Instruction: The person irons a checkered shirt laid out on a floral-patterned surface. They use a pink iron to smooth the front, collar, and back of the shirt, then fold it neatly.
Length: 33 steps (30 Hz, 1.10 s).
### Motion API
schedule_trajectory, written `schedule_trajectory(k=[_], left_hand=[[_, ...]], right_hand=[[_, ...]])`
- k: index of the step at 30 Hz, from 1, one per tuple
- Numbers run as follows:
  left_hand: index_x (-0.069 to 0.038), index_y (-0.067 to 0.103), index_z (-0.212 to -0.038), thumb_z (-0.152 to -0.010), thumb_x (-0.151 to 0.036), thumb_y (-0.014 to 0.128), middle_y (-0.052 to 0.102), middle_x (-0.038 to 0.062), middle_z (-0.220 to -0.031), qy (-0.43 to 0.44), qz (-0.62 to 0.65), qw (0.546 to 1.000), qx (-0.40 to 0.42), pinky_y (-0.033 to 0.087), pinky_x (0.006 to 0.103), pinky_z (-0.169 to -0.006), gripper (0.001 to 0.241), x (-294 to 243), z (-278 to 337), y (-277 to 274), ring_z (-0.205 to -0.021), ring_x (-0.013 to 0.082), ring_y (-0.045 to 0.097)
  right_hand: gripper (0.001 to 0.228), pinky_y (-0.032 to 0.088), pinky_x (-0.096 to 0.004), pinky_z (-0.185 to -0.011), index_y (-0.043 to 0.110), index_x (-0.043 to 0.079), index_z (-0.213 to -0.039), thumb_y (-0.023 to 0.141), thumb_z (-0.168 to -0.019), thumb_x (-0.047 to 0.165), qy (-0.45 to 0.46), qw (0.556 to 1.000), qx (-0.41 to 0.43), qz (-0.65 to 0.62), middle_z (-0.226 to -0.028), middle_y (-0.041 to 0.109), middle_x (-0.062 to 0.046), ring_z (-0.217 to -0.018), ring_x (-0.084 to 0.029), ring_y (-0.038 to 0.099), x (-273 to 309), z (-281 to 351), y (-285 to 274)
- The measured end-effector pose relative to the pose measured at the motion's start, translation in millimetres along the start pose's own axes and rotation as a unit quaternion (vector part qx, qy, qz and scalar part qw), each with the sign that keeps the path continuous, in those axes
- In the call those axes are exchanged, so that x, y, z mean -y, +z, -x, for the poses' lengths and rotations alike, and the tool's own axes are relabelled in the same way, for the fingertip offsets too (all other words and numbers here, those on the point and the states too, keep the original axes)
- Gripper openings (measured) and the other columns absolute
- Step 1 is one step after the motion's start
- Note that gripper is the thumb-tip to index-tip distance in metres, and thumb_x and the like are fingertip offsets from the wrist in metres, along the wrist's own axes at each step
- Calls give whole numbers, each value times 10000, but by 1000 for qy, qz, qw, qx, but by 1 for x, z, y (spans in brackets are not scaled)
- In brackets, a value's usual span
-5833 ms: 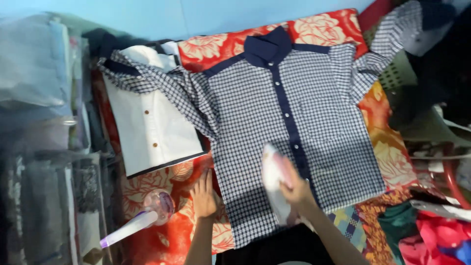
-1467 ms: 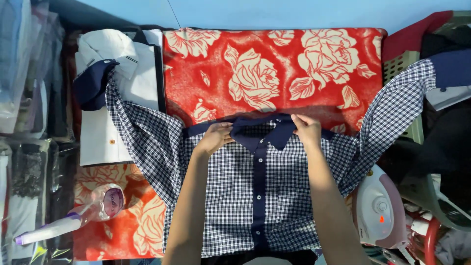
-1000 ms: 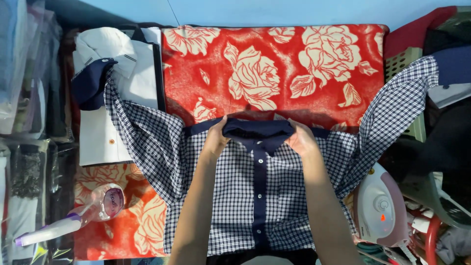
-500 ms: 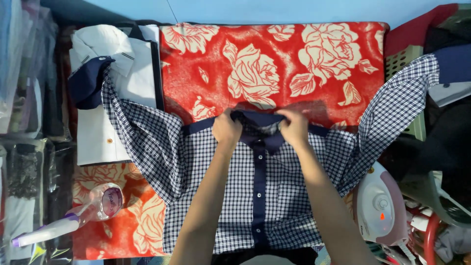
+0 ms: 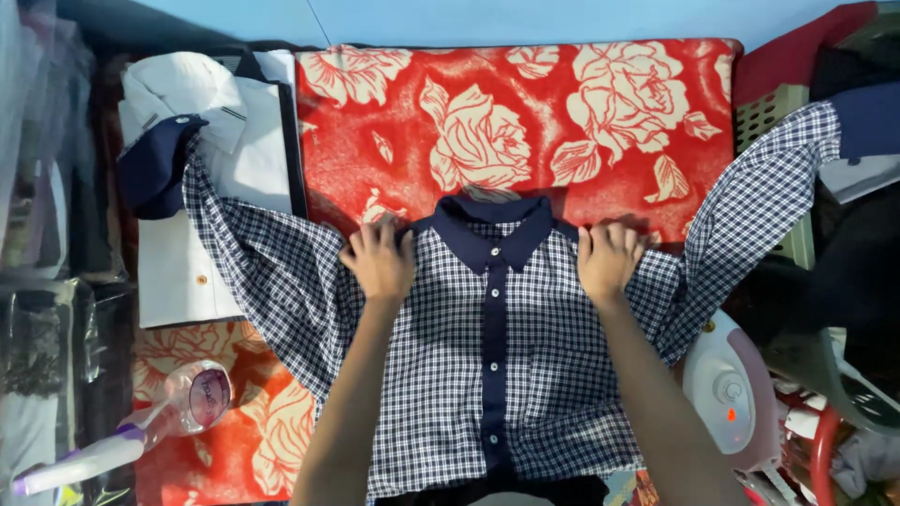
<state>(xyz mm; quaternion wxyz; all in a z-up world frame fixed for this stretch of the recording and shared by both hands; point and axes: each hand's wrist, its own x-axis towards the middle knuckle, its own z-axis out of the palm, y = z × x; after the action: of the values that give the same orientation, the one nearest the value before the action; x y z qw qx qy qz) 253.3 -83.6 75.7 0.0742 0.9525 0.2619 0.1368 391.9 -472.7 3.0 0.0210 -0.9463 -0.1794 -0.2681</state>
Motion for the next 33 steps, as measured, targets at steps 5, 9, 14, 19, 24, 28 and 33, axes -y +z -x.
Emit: schedule_trajectory(k=[5,9,14,19,24,28,33], left_hand=[[-190,623,-954,-941,-580,663,641,-17,-884,76,0,995,-60,433,429,-862,392,35,-3,31,-837,205,651],[-201,513,-1033,-945,-590,627,502,-8,-1008,-1,-79,995,-61,367,458,-943,415,27,-6,32,-982,227,538],[29,475,-1364,-1028,-249,573,472,310,-1393,166,-13,986,-34,298,603,-1100,447,-93,31,-8,-1332,472,421],[-101,246,-1636,-1025,-345,521,181,32,-1730,353,167,906,166,221,533,-1258,713,-160,36,-9,-1599,201,150],[5,387,-1534,-931,-133,533,400,155,-1618,300,153,938,84,269,516,-1236,636,-163,-13,-20,-1500,306,373],[-38,475,-1450,-939,-250,623,503,163,-1494,183,71,978,65,193,607,-1241,573,-121,-35,14,-1419,342,450],[-142,748,-960,-902,-261,676,730,36,-1060,203,142,958,142,479,429,-830,151,-96,-69,17,-1033,252,643]], right_hand=[[424,421,-442,-848,612,209,-856,554,-1098,552,6,998,41,46,-864,580,10,-899,-231,592,-10,-25,5],[352,361,-511,-895,563,202,-980,701,-971,526,85,991,92,46,-962,542,-3,-1003,-283,536,8,-37,-3],[469,356,-488,-942,577,175,-1193,550,-1032,615,213,972,-45,-91,-1272,551,-106,-1166,-320,506,41,-65,-120],[499,377,-499,-1070,579,-118,-1254,812,-853,64,211,976,-6,46,-1314,536,-324,-1188,-449,521,0,-5,-267],[721,403,-576,-909,537,-77,-1372,617,-1019,547,378,854,319,160,-1207,625,-243,-1112,-460,584,-134,146,-274],[586,535,-513,-657,621,49,-1352,696,-964,483,466,796,380,72,-1024,739,-186,-788,-392,706,-159,115,-294],[503,538,-453,-709,672,-187,-1025,826,-1054,292,452,868,185,93,-866,681,-301,-679,-427,618,-197,174,-330]])
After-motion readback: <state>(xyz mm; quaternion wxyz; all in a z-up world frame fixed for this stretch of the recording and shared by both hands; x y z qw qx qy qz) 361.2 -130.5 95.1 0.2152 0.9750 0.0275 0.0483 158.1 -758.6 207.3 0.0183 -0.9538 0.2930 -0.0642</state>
